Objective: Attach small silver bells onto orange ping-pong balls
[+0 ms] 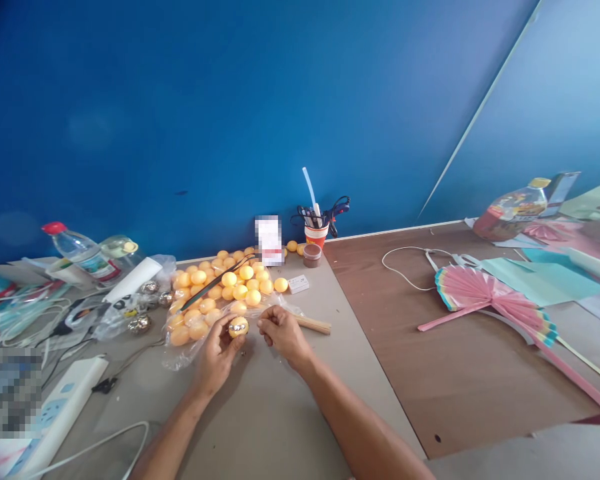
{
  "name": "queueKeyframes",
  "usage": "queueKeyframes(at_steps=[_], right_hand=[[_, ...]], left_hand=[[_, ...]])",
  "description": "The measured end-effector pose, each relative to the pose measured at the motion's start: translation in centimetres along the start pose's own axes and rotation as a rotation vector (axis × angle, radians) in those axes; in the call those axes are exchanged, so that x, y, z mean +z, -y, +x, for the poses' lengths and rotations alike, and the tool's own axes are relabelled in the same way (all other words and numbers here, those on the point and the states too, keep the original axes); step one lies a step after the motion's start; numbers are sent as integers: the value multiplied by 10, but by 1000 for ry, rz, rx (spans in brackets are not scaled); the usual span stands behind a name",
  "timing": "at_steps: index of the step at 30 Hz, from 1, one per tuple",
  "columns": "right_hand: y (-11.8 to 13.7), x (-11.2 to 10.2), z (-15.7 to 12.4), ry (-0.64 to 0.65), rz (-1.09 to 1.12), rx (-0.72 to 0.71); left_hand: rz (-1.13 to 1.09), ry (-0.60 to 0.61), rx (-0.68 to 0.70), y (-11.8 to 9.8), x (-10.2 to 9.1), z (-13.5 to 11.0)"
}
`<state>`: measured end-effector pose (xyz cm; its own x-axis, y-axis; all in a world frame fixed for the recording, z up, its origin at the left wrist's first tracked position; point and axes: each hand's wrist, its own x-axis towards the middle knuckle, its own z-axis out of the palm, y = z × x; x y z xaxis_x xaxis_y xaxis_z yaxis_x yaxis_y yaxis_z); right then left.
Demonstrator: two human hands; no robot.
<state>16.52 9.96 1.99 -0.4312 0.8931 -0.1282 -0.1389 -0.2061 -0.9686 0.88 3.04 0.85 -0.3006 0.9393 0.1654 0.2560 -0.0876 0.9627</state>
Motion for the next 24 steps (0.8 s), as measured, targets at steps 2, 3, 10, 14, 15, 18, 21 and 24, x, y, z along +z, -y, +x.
queueKeyframes(at_steps=[2,3,10,14,15,18,21,24], right_hand=[[5,2,-2,42,132,24],[8,2,-4,68,187,46],[18,3,-9,174,289,174],[14,3,-8,142,273,142],[14,3,-8,139,263,136],[13,3,-8,159,234,138],[12,2,-7,195,221,144],[11,2,-7,203,212,152]], left_hand=[[-30,16,-32,-1,0,0],[-47,19,-42,-2,0,0],[-115,36,-59,-8,2,0],[-105,60,-50,-5,2,-2],[-98,66,-50,-4,2,-2],[-87,76,-39,-1,3,-3],[-82,92,-19,-1,3,-4],[-66,110,-18,-2,3,-4]])
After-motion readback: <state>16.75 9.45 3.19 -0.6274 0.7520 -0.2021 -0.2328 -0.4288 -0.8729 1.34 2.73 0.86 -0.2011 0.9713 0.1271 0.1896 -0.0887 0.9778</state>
